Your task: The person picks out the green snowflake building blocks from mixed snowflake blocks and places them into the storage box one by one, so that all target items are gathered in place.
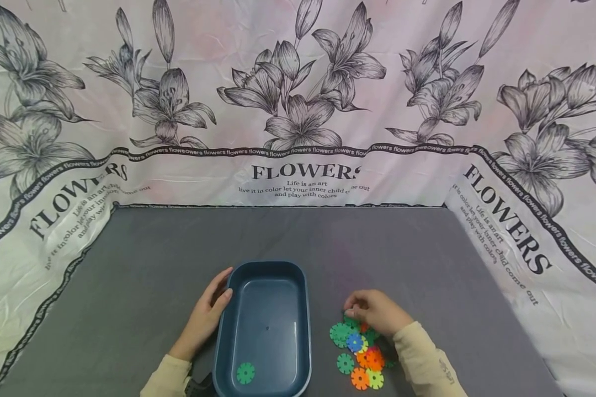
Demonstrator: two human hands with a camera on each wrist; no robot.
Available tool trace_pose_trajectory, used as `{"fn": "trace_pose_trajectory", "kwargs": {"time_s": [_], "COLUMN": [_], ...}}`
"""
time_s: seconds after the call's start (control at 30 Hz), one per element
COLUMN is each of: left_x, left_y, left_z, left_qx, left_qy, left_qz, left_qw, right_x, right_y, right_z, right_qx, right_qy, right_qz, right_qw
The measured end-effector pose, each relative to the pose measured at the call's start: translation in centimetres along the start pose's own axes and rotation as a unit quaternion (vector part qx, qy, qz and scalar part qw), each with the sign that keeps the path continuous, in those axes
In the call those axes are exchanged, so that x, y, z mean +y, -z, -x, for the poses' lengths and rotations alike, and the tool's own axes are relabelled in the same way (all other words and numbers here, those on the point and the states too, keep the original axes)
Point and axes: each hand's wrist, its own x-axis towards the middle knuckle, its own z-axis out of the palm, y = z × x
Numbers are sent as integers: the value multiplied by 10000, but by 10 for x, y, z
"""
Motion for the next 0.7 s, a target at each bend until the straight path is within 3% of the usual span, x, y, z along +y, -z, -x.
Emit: {"fn": "trace_pose_trajectory", "kwargs": {"time_s": [0.33,0.53,0.7], "left_x": [1,-1,-2], "left_y": [0,1,0], "left_z": [0,0,-1], "left_qx": [-75,-95,-83], "left_qy": [446,402,406], "left_qz": [164,254,319], "left_qw": [9988,9988,9986], "right_x": [-18,-40,-62], "right_y": [25,37,31], "right_z": [-10,-29,-46], "right_qx": [246,-179,-683], "right_qy": [-529,-516,-429], "right_qz": [-1101,-1726,-2040], "right_qw": [9922,9835,9756]}}
